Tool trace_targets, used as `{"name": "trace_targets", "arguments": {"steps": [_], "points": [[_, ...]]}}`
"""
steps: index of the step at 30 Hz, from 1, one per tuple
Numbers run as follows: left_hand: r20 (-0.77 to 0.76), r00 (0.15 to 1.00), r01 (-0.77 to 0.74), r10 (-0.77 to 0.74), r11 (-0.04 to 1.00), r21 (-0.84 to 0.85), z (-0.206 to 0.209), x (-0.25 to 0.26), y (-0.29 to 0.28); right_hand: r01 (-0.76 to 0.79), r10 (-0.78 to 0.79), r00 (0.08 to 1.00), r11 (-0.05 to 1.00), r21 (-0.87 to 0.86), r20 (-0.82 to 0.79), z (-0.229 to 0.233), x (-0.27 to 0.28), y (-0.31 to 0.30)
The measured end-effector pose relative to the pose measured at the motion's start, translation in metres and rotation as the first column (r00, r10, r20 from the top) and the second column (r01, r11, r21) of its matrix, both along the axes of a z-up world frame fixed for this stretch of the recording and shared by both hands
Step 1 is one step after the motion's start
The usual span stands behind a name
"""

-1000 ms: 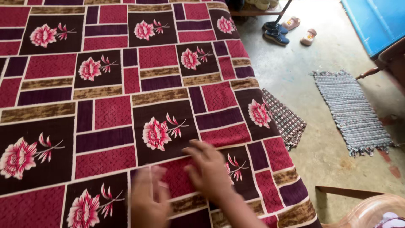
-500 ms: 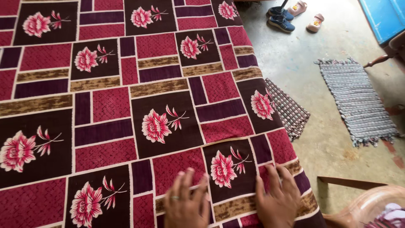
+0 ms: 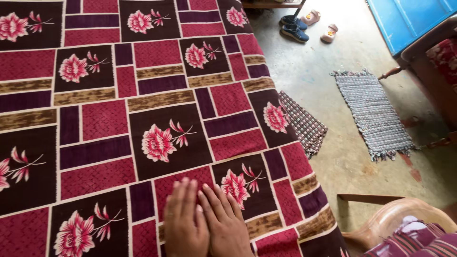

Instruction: The person smooths a floral-patterned bedspread on a wooden bed frame using both hands. They repeatedly press down and rub the fabric to remove wrinkles and ensure it lies flat against the mattress, moving systematically across the surface.

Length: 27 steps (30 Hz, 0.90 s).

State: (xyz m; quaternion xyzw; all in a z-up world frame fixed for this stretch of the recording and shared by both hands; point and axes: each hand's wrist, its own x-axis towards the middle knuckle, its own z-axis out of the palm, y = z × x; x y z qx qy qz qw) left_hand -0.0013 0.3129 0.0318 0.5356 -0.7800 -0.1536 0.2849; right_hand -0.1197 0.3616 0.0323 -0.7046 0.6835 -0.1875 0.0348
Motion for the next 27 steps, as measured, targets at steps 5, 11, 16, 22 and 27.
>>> {"name": "trace_targets", "arguments": {"steps": [5,11,16,22,27], "points": [[0.248,0.968,-0.029,0.031,0.999,-0.015,0.010,-0.026,0.008,0.286,-0.294,0.952,0.954,0.090,0.086,0.016,-0.063,0.028],[0.274,0.857,0.442,-0.438,0.896,0.050,-0.003,-0.125,0.089,0.438,-0.486,0.852,0.865,-0.246,-0.195,-0.013,-0.168,0.126],[-0.010,0.769,0.635,-0.639,0.762,0.123,-0.028,-0.126,0.107,0.834,-0.863,0.257,0.425,0.351,0.435,-0.046,-0.245,0.188],[-0.085,0.725,0.687,-0.684,0.706,0.175,-0.014,-0.114,0.085,0.832,-0.889,0.455,0.401,0.384,-0.057,-0.025,-0.259,0.191],[-0.052,0.771,0.635,-0.635,0.760,0.139,0.004,-0.106,0.070,0.723,-0.717,0.688,0.662,0.198,-0.111,-0.021,-0.263,0.195]]}}
